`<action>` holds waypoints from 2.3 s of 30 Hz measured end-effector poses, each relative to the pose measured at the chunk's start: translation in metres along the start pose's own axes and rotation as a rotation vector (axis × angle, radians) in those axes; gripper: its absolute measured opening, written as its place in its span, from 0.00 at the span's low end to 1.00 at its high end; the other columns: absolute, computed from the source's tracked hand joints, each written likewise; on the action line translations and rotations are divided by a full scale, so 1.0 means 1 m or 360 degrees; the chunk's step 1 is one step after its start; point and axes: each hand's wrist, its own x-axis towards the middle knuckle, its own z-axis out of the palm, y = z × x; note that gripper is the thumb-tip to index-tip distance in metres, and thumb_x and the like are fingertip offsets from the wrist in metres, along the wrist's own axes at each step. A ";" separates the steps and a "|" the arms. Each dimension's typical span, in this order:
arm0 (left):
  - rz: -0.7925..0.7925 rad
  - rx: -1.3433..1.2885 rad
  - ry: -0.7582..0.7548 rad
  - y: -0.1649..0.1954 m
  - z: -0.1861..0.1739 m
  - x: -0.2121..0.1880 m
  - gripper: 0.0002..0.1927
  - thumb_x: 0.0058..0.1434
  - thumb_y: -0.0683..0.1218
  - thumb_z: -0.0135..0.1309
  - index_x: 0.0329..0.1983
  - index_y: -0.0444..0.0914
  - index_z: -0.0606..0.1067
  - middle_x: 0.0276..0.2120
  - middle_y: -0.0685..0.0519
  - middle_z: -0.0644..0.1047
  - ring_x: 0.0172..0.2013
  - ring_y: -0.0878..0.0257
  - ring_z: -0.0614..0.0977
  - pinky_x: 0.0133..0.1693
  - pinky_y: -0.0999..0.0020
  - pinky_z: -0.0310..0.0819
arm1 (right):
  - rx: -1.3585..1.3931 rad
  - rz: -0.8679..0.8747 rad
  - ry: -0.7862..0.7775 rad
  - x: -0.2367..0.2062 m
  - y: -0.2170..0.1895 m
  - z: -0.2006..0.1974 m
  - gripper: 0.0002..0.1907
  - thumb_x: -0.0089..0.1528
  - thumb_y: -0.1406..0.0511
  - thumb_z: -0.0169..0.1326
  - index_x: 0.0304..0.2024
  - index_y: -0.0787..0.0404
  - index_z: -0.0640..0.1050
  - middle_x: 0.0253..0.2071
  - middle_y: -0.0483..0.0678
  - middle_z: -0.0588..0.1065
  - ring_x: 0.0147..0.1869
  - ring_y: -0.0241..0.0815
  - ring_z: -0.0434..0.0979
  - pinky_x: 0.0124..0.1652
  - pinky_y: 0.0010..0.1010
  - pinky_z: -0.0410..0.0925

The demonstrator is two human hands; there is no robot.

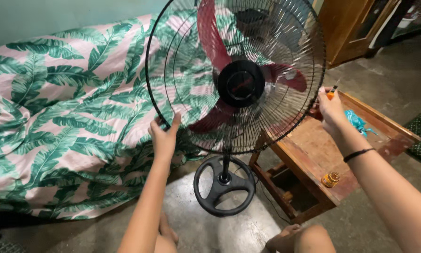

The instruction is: The person uses a screwdriver to unscrew and remove the front grille of a pedestal fan, then removes the red fan blades and the central hub cap by hand, placing parts on a nearby table, and reattaches the front grille to the fan head.

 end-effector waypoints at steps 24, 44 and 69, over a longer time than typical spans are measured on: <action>0.1985 -0.0201 -0.0470 0.436 -0.140 -0.252 0.44 0.62 0.57 0.66 0.73 0.36 0.57 0.68 0.44 0.64 0.65 0.50 0.70 0.70 0.57 0.62 | -0.0096 0.0176 -0.0133 -0.067 -0.064 -0.056 0.19 0.72 0.58 0.44 0.62 0.58 0.69 0.49 0.48 0.75 0.47 0.42 0.76 0.42 0.38 0.71; 0.2104 -0.0005 -0.0319 0.476 -0.083 -0.287 0.37 0.68 0.59 0.55 0.73 0.34 0.61 0.71 0.43 0.63 0.72 0.49 0.64 0.74 0.54 0.56 | -0.0304 0.0343 -0.0161 -0.124 -0.006 -0.157 0.23 0.71 0.53 0.38 0.61 0.56 0.72 0.49 0.51 0.76 0.50 0.44 0.76 0.48 0.41 0.70; 0.0145 -0.0057 -0.0735 0.041 0.063 -0.177 0.23 0.61 0.52 0.63 0.53 0.37 0.72 0.50 0.45 0.77 0.50 0.56 0.79 0.52 0.59 0.74 | 0.0282 0.0940 -0.0860 -0.181 0.176 0.066 0.28 0.68 0.46 0.36 0.61 0.53 0.70 0.53 0.51 0.75 0.59 0.46 0.75 0.58 0.53 0.67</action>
